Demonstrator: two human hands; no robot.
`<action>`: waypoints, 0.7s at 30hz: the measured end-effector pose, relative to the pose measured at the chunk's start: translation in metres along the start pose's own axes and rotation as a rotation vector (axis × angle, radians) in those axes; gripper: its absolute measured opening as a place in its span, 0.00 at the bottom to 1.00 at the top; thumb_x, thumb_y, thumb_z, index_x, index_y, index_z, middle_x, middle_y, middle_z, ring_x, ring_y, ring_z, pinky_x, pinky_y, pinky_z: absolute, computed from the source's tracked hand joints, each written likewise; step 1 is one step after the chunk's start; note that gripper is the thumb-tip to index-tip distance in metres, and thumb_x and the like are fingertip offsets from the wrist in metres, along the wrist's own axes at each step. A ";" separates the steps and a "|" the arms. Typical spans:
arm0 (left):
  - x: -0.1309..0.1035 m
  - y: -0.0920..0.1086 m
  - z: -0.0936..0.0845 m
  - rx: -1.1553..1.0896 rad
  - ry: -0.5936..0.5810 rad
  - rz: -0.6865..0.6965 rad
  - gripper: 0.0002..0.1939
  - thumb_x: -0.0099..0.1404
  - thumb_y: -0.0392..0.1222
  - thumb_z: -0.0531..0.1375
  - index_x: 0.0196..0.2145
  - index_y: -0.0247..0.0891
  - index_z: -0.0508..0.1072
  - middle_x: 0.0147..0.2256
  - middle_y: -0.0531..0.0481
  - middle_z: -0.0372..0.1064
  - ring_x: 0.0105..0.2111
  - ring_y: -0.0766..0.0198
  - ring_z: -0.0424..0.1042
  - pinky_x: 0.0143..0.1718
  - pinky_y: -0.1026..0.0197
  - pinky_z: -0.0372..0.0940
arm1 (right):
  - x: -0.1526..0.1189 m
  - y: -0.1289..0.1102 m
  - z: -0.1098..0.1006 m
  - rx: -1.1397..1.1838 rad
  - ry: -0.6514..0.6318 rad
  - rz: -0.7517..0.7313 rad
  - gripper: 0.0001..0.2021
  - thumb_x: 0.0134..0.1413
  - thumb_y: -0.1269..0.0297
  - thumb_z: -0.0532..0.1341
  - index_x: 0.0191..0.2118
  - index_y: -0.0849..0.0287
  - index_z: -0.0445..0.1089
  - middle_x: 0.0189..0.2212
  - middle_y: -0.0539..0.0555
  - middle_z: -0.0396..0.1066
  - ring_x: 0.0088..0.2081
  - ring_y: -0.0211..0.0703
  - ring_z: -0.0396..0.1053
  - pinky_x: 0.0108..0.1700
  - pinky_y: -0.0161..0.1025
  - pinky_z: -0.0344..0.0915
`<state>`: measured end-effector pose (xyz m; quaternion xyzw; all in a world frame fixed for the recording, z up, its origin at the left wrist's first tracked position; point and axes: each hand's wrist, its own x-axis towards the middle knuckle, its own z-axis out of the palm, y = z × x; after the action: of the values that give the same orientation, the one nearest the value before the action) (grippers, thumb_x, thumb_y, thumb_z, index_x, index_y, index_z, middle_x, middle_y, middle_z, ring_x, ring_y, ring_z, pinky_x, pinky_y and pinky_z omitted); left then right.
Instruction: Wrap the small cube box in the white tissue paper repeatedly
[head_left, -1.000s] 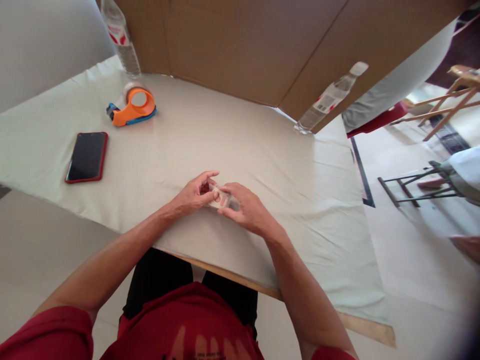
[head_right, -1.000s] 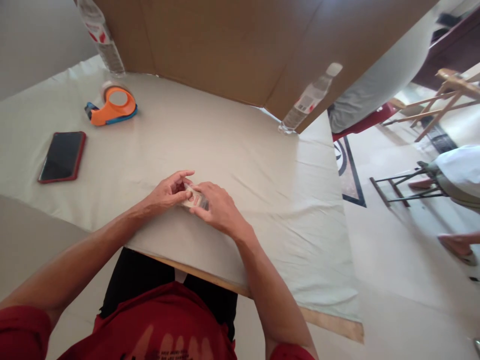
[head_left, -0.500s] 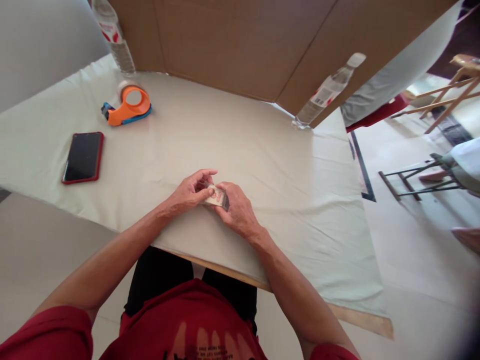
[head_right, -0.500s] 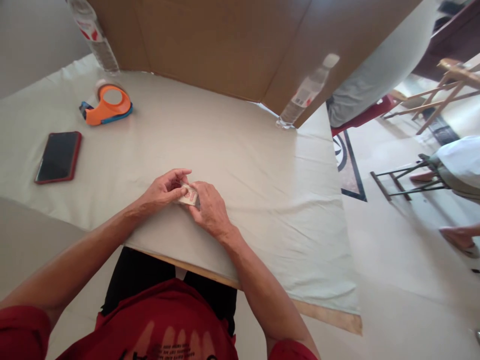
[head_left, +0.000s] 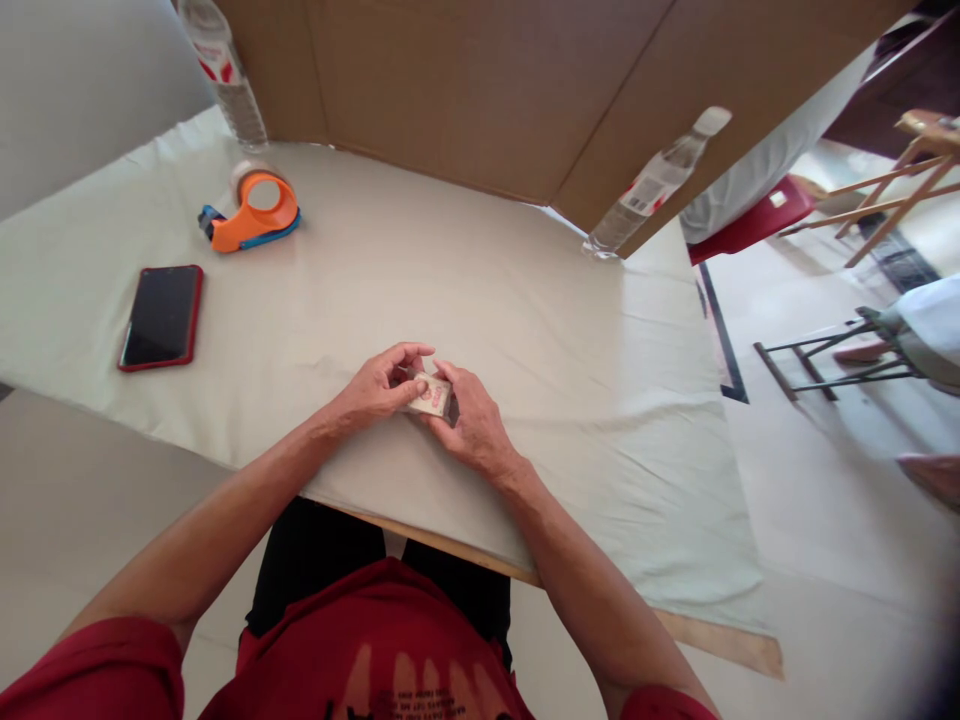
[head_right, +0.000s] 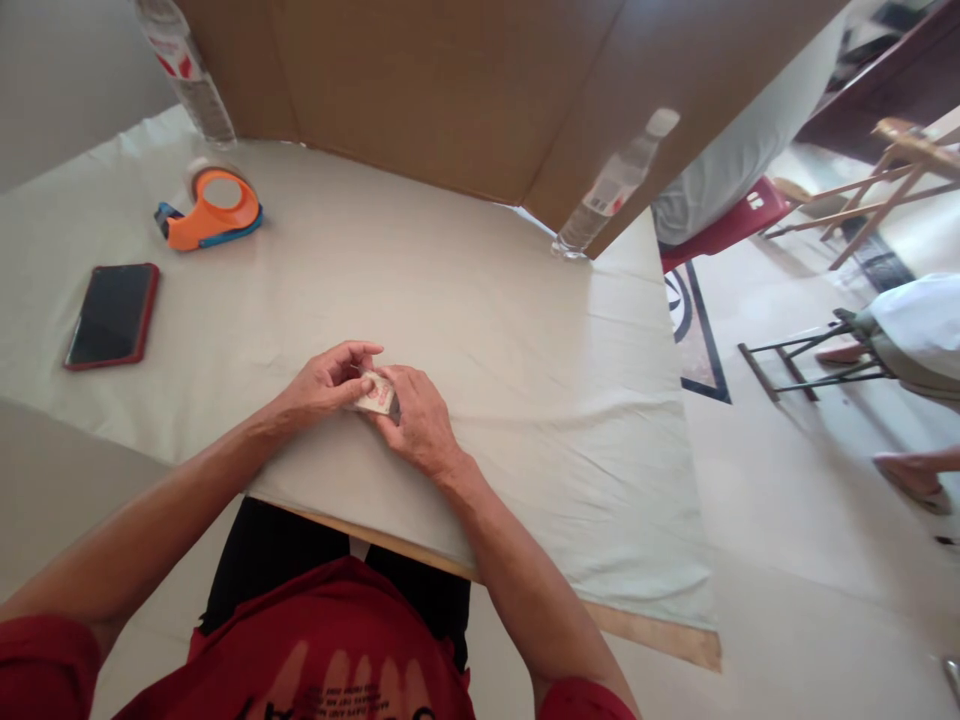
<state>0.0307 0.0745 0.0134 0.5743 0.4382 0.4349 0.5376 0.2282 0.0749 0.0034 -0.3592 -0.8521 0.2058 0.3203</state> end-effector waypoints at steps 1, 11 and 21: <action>0.000 0.000 0.000 0.005 0.000 0.000 0.25 0.60 0.45 0.66 0.54 0.37 0.70 0.39 0.50 0.63 0.32 0.68 0.69 0.33 0.66 0.66 | -0.001 0.000 0.000 0.012 0.008 0.011 0.29 0.60 0.61 0.62 0.64 0.57 0.57 0.54 0.63 0.71 0.54 0.55 0.69 0.55 0.53 0.69; -0.001 0.002 -0.001 0.038 0.005 -0.008 0.25 0.60 0.44 0.65 0.54 0.38 0.70 0.39 0.50 0.65 0.32 0.68 0.68 0.33 0.66 0.65 | 0.002 0.001 0.000 0.005 -0.032 0.001 0.22 0.56 0.65 0.63 0.56 0.57 0.65 0.52 0.62 0.72 0.53 0.55 0.68 0.56 0.53 0.67; -0.001 0.001 -0.004 0.071 0.019 -0.025 0.28 0.59 0.44 0.66 0.56 0.37 0.70 0.45 0.46 0.67 0.34 0.67 0.69 0.37 0.63 0.67 | -0.003 0.002 -0.004 -0.075 -0.020 0.052 0.36 0.56 0.54 0.66 0.67 0.54 0.55 0.64 0.65 0.63 0.65 0.61 0.61 0.63 0.60 0.60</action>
<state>0.0267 0.0744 0.0141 0.5832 0.4656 0.4177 0.5183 0.2333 0.0749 0.0038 -0.3909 -0.8528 0.1855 0.2925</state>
